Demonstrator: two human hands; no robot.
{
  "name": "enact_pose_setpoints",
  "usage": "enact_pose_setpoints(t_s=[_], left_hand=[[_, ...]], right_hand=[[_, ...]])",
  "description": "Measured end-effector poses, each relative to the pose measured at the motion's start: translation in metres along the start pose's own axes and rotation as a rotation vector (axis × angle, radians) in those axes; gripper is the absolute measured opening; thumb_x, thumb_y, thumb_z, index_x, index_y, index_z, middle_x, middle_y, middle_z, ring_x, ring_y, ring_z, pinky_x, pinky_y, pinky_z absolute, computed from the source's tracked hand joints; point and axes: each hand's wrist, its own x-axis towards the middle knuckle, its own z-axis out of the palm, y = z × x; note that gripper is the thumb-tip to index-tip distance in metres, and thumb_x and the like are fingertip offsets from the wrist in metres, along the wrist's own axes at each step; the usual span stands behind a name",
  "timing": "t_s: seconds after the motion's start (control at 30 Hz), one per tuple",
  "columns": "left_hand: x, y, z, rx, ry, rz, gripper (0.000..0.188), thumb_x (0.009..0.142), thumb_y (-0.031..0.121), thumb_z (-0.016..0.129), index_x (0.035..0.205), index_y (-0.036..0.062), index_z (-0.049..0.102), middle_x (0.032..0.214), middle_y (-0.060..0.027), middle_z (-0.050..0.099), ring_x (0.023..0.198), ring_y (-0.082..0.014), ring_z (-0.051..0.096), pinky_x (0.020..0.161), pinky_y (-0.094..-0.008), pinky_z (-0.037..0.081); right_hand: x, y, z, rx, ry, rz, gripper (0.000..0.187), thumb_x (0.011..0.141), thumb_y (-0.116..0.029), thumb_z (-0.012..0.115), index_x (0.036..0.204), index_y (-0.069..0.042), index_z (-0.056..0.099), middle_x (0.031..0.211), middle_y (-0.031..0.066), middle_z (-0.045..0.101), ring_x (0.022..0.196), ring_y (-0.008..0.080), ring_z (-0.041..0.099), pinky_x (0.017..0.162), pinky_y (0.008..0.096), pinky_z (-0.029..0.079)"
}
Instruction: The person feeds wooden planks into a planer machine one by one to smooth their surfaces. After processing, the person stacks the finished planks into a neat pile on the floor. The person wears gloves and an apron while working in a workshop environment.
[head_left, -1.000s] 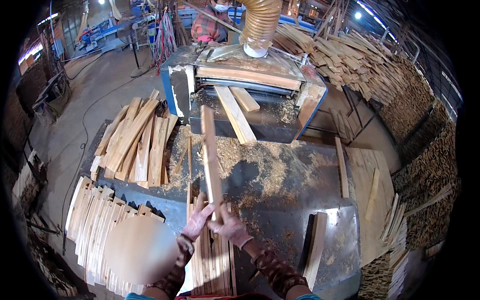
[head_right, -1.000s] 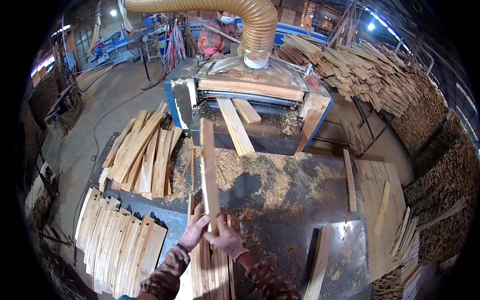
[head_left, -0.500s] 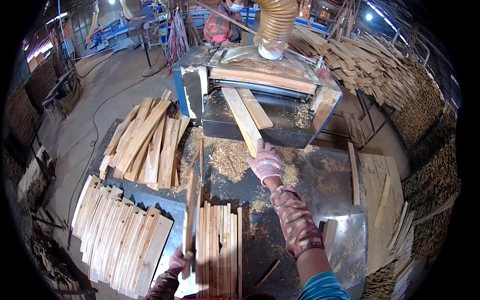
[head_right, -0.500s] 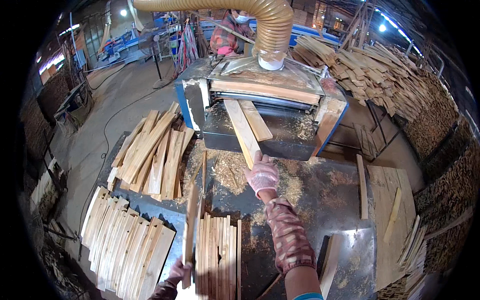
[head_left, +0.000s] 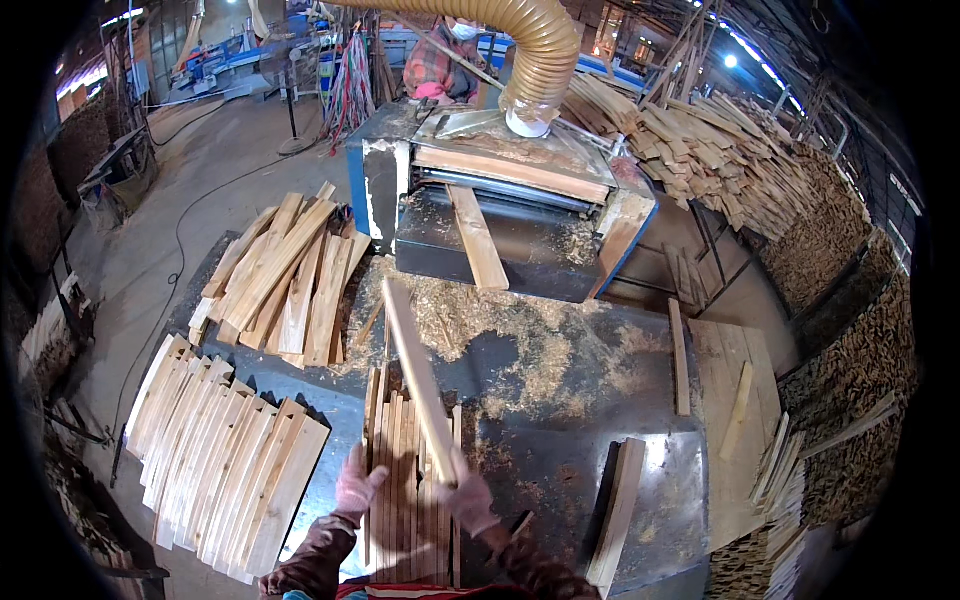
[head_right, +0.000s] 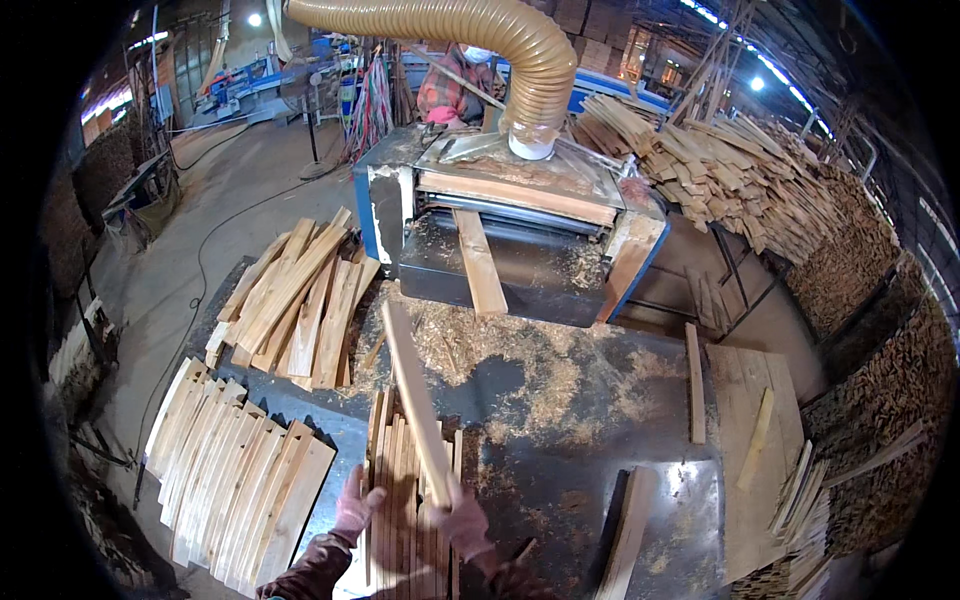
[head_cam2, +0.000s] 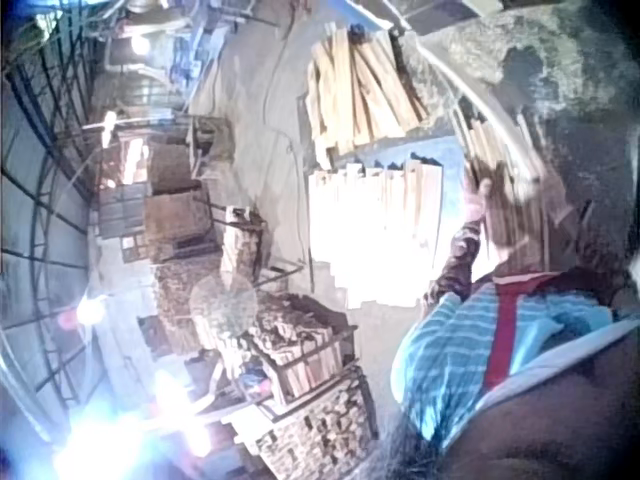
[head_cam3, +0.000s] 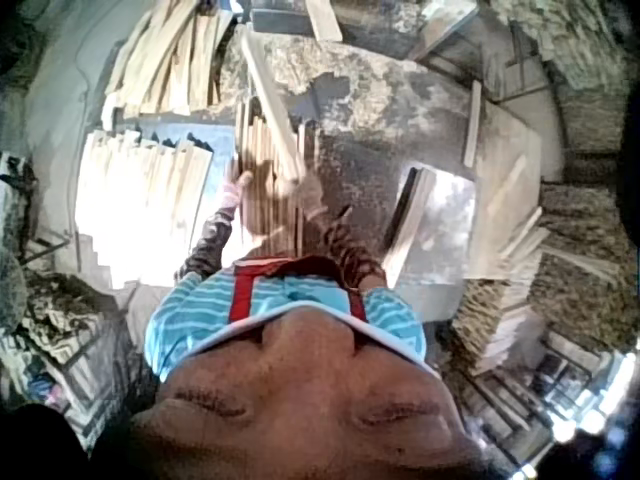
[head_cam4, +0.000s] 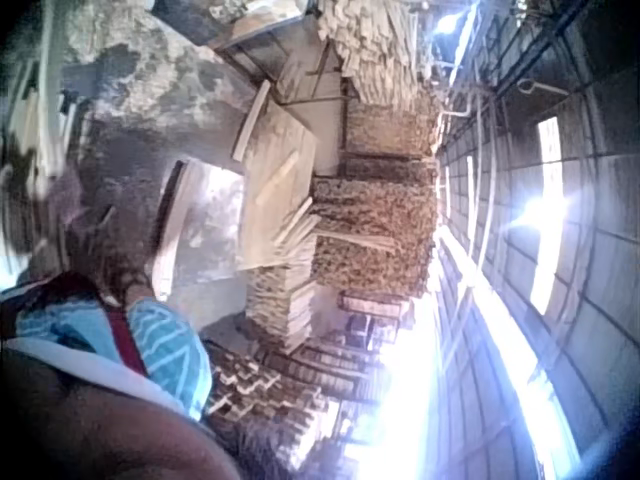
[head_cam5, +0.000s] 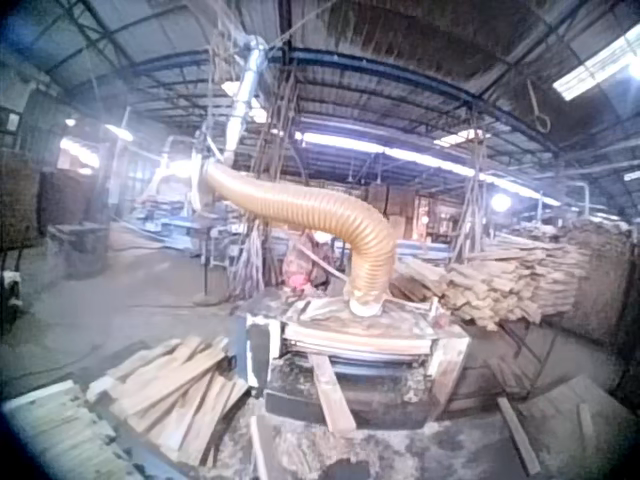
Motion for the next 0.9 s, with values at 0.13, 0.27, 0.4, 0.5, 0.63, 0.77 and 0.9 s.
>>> enact_pose_setpoints(t_s=[0.13,0.27,0.4,0.5,0.63,0.77,0.9], left_hand=[[0.033,0.069,-0.017,-0.656,-0.117,-0.248,0.071,0.093,0.037,0.066,0.148,0.0054,0.033,0.122,-0.0112,0.060,0.108,-0.0201,0.062,0.085,-0.0351,0.055],[0.054,0.017,-0.034,-0.850,0.046,-0.353,0.029,0.091,0.022,0.060,0.111,0.0023,0.063,0.094,-0.0102,0.069,0.076,-0.0235,0.070,0.060,-0.0372,0.060],[0.082,0.006,-0.062,-0.925,0.086,-0.488,0.025,0.083,0.020,0.070,0.100,0.0019,0.068,0.080,-0.0104,0.069,0.056,-0.0240,0.066,0.048,-0.0391,0.057],[0.138,-0.004,-0.126,-1.153,0.074,-0.296,0.018,0.089,0.021,0.068,0.099,0.0064,0.066,0.084,-0.0020,0.065,0.078,-0.0159,0.065,0.070,-0.0286,0.057],[0.219,0.071,-0.178,-1.451,0.259,0.051,0.023,0.098,0.025,0.060,0.110,0.0053,0.062,0.097,-0.0046,0.068,0.089,-0.0153,0.066,0.075,-0.0272,0.057],[0.268,0.064,-0.172,-1.226,-0.105,0.080,0.031,0.098,0.027,0.059,0.122,0.0076,0.059,0.102,-0.0094,0.068,0.083,-0.0189,0.066,0.072,-0.0307,0.057],[0.218,0.008,-0.092,-0.814,-0.091,-0.172,0.035,0.097,0.020,0.059,0.129,0.0057,0.055,0.100,-0.0094,0.067,0.085,-0.0185,0.064,0.070,-0.0311,0.054]], right_hand=[[-0.041,0.052,0.036,-0.166,-0.041,-0.319,0.085,0.083,-0.042,0.072,0.151,-0.009,0.033,0.134,0.0232,0.050,0.117,0.0387,0.057,0.097,0.0445,0.048],[-0.050,0.050,0.036,-0.351,-0.154,-0.432,0.085,0.085,-0.051,0.066,0.149,-0.006,0.034,0.131,0.0223,0.052,0.113,0.0410,0.058,0.094,0.0444,0.050],[-0.003,0.043,0.007,-0.457,-0.235,-0.554,0.093,0.084,-0.064,0.063,0.150,-0.005,0.033,0.131,0.0229,0.054,0.111,0.0379,0.061,0.091,0.0437,0.053],[0.048,-0.032,-0.040,-0.654,0.312,-0.834,0.078,0.092,-0.058,0.055,0.146,-0.003,0.041,0.140,0.0264,0.050,0.096,0.0333,0.068,0.082,0.0380,0.058],[0.133,-0.135,-0.100,-0.711,0.613,-0.742,0.070,0.090,-0.052,0.060,0.139,-0.003,0.050,0.145,0.0232,0.045,0.119,0.0392,0.055,0.099,0.0479,0.049],[0.211,-0.180,-0.118,-0.926,0.623,-0.400,0.079,0.085,-0.046,0.068,0.147,-0.008,0.037,0.151,0.0220,0.036,0.118,0.0385,0.056,0.097,0.0484,0.051],[0.202,-0.176,-0.111,-0.612,0.305,-0.049,0.085,0.083,-0.034,0.070,0.153,-0.013,0.026,0.149,0.0207,0.036,0.114,0.0392,0.059,0.093,0.0469,0.053]])
